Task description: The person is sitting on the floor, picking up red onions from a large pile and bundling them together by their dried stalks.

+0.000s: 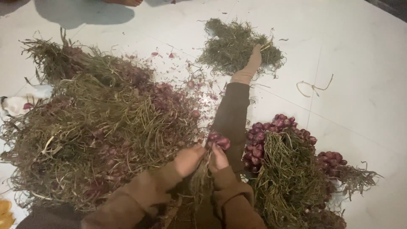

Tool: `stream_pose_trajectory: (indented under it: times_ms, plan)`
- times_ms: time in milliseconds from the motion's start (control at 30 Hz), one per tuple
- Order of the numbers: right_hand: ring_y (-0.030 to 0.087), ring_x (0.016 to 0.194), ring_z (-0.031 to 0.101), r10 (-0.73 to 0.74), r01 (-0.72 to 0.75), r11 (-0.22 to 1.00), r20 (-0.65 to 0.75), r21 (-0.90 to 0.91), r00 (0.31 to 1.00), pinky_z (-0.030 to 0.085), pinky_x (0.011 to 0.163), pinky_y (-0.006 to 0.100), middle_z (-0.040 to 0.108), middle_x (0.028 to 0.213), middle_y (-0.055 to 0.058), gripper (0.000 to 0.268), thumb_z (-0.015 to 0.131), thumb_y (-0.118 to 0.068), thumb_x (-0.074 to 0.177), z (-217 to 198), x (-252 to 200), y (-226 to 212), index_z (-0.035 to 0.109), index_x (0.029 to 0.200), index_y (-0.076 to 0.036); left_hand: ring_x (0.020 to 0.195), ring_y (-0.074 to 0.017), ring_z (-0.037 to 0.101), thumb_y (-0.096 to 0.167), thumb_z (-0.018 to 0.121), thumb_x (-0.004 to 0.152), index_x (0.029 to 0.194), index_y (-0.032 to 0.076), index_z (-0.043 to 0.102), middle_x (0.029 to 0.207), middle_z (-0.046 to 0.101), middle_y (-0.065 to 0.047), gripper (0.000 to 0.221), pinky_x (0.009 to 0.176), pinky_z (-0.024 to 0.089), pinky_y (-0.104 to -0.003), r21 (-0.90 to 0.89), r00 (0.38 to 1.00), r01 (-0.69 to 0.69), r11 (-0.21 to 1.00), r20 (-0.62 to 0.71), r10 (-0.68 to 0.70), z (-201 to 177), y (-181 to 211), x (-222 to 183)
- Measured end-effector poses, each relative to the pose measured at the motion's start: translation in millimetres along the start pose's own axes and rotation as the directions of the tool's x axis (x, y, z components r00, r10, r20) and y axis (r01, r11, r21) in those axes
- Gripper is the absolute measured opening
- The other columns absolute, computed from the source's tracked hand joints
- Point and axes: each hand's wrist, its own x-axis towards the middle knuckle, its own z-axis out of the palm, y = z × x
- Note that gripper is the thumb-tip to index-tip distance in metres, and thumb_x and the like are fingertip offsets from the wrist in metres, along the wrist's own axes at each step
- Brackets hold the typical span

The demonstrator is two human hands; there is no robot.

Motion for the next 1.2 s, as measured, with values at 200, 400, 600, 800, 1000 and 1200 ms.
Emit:
stream_pose_trajectory:
  times_ms: [200,400,600,800,1000,1200]
  plan:
    - [0.018,0.12,0.051,-0.158,0.152,0.987,-0.139,-0.053,0.978,0.039,0.115,0.037,0.052,0.13,0.006,0.038,0.065,-0.028,0.103,-10.1,11.9,34.8,0.057,0.132,-0.005,0.093,-0.0355,0.071,0.045,0.052,0.102,0.11,0.011,0.067,0.124,0.059,-0.012,0.038,0.075,0.061,-0.041,-0.065,0.973,0.197,0.978,0.137,-0.187,-69.9,16.8,5.8]
    - [0.011,0.049,0.034,0.025,-0.021,0.974,0.014,-0.224,1.0,0.029,0.039,0.024,0.035,0.067,-0.004,0.034,0.049,-0.042,0.107,18.4,-33.0,8.2,0.049,0.085,-0.017,0.06,-0.0114,0.058,0.031,0.034,0.108,0.116,0.012,0.056,0.087,0.061,-0.004,0.029,0.057,0.056,-0.023,-0.664,0.763,0.636,0.394,0.46,-0.455,-156.6,79.9,37.1]
    - [0.007,0.045,0.03,0.179,-0.156,0.971,0.118,-0.183,0.977,0.024,0.037,0.022,0.029,0.063,-0.007,0.044,0.061,-0.044,0.103,5.5,-28.7,6.2,0.049,0.072,-0.016,0.109,-0.0428,0.064,0.036,0.055,0.102,0.115,0.014,0.059,0.112,0.071,-0.018,0.025,0.104,0.046,-0.052,-0.673,0.809,0.348,0.653,-0.137,-0.572,6.4,-62.0,120.4]
    - [0.003,0.05,0.027,0.128,-0.103,0.977,0.127,-0.184,0.984,0.028,0.041,0.017,0.026,0.068,-0.011,0.033,0.054,-0.05,0.103,1.1,-16.9,9.0,0.061,0.099,-0.017,0.133,-0.0262,0.054,0.046,0.044,0.099,0.15,0.013,0.04,0.146,0.05,-0.013,0.061,0.117,0.04,-0.041,-0.742,0.664,0.593,0.312,0.232,-0.71,-44.6,-73.5,161.3]
    - [0.004,0.051,0.029,0.042,-0.026,0.992,0.133,-0.122,0.99,0.03,0.044,0.017,0.027,0.068,-0.01,0.033,0.054,-0.056,0.101,27.4,-37.8,-20.7,0.056,0.097,-0.023,0.143,-0.0254,0.042,0.05,0.057,0.091,0.144,0.015,0.054,0.151,0.049,-0.011,0.064,0.12,0.033,-0.044,-0.622,0.687,0.651,0.435,0.24,-0.686,-41.6,-57.0,154.5]
    - [0.012,0.044,0.032,-0.169,0.168,0.986,0.049,0.015,0.984,0.03,0.042,0.023,0.033,0.06,-0.001,0.031,0.048,-0.049,0.105,57.4,-35.4,-23.4,0.055,0.102,-0.019,0.11,-0.039,0.066,0.037,0.063,0.1,0.123,0.022,0.071,0.112,0.073,-0.013,0.029,0.097,0.051,-0.05,-0.571,0.945,0.15,0.807,-0.156,-0.286,-48.2,-40.8,128.0]
